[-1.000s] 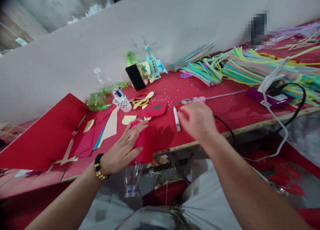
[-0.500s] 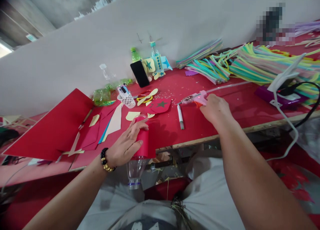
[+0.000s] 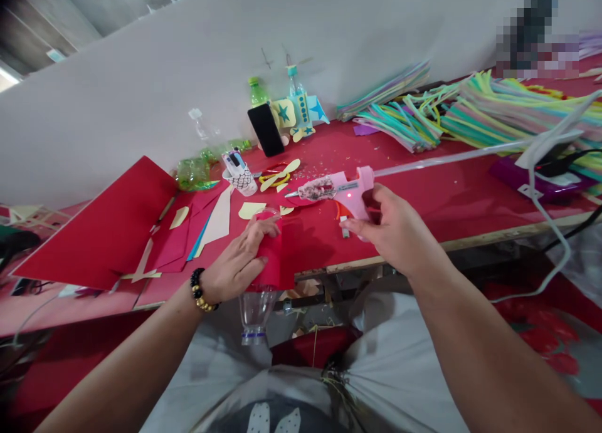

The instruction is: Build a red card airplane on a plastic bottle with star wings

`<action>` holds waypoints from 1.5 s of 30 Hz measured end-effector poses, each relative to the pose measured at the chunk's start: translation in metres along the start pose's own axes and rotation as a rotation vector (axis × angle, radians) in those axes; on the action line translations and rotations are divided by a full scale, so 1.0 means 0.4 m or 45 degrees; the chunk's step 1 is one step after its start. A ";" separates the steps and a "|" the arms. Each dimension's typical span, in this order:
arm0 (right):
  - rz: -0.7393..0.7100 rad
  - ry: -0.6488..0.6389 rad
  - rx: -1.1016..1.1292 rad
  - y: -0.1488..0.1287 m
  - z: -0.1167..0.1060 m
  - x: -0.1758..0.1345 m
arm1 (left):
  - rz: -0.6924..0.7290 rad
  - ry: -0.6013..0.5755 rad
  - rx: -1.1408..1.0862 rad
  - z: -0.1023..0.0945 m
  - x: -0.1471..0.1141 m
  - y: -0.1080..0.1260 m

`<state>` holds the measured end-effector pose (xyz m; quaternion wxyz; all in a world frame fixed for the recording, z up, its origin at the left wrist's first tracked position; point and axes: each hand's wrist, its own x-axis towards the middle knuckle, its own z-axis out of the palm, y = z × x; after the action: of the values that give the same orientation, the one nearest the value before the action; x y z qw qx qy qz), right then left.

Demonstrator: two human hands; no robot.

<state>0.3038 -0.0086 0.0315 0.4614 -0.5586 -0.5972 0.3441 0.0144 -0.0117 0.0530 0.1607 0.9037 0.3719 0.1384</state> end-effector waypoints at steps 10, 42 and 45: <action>0.138 -0.090 0.191 0.008 0.037 -0.019 | -0.052 0.146 -0.056 0.017 0.017 0.007; -0.150 -0.393 -0.454 -0.003 0.132 0.028 | -0.045 0.278 -0.192 0.041 0.029 -0.018; -0.129 -0.401 -0.466 -0.005 0.133 0.029 | -0.042 0.280 -0.188 0.041 0.029 -0.018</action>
<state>0.2539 0.0081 0.0175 0.2704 -0.5415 -0.7415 0.2895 0.0239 -0.0014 0.0369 0.1871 0.8626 0.3908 0.2612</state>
